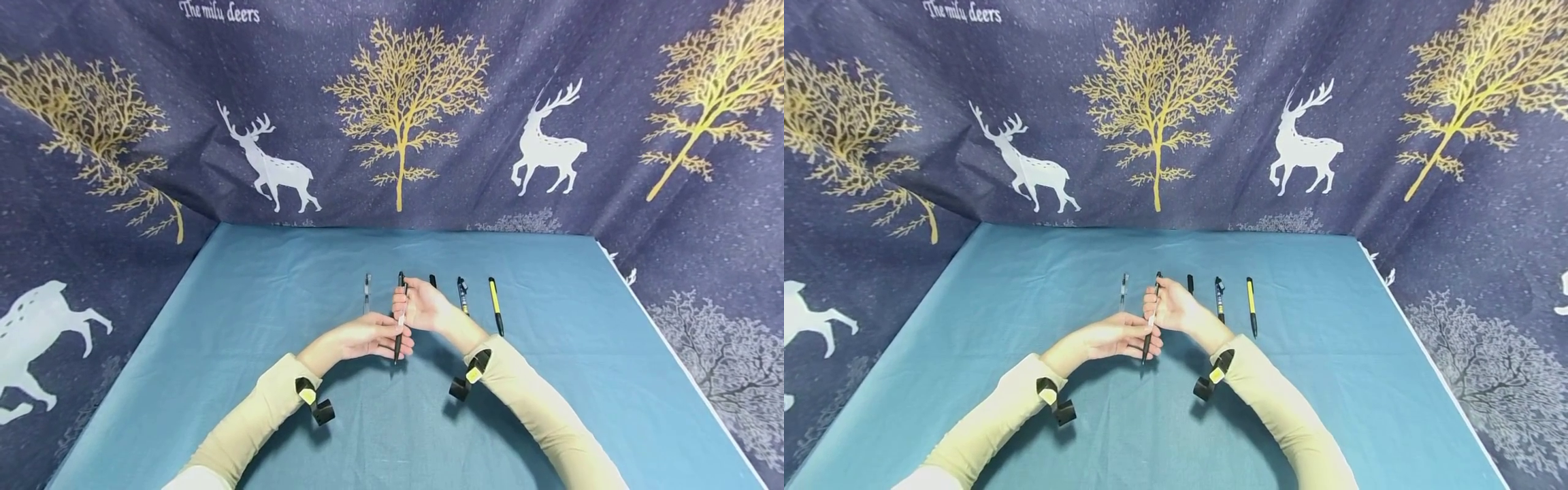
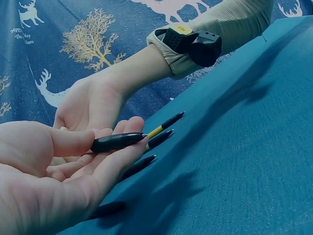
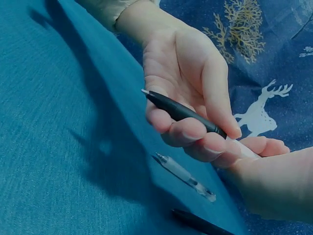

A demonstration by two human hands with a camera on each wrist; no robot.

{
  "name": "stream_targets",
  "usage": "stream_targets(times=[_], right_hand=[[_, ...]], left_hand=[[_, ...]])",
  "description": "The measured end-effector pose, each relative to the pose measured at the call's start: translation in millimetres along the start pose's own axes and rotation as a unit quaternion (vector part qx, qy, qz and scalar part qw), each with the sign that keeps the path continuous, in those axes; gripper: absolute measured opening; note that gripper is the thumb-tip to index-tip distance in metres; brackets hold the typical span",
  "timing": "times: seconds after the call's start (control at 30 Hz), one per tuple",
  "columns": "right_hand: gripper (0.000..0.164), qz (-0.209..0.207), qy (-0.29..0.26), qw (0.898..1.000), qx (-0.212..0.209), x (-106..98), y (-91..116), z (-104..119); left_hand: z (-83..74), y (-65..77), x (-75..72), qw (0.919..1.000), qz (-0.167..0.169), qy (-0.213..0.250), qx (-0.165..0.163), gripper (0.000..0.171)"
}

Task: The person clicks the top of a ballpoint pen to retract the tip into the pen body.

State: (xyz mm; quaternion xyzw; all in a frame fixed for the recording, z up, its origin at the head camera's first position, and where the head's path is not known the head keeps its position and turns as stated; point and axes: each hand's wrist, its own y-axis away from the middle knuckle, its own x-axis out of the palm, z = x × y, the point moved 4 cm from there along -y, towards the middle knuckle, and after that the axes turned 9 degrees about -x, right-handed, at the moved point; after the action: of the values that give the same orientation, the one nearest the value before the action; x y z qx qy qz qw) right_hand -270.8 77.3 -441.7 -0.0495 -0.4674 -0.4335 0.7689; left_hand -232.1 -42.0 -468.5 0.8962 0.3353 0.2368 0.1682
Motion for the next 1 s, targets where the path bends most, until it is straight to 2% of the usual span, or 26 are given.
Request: stream_targets(times=[0.27, 0.5, 1.0], right_hand=[[0.045, 0.001, -0.016, 1.0, -0.002, 0.3, -3.9, -0.8], [0.045, 0.014, -0.032, 0.999, -0.007, 0.1, -5.6, -1.3], [0.04, 0.044, -0.048, 0.998, -0.01, 1.3, -7.0, -1.9]], left_hand=[[-2.3, 2.2, 1.2, 0.9996, 0.014, 0.011, 0.023, 0.044], [-2.1, 3.7, 0.4, 0.9993, -0.01, 0.016, 0.033, 0.04], [-2.8, 5.3, -3.7, 0.9991, -0.027, 0.027, 0.02, 0.039]])
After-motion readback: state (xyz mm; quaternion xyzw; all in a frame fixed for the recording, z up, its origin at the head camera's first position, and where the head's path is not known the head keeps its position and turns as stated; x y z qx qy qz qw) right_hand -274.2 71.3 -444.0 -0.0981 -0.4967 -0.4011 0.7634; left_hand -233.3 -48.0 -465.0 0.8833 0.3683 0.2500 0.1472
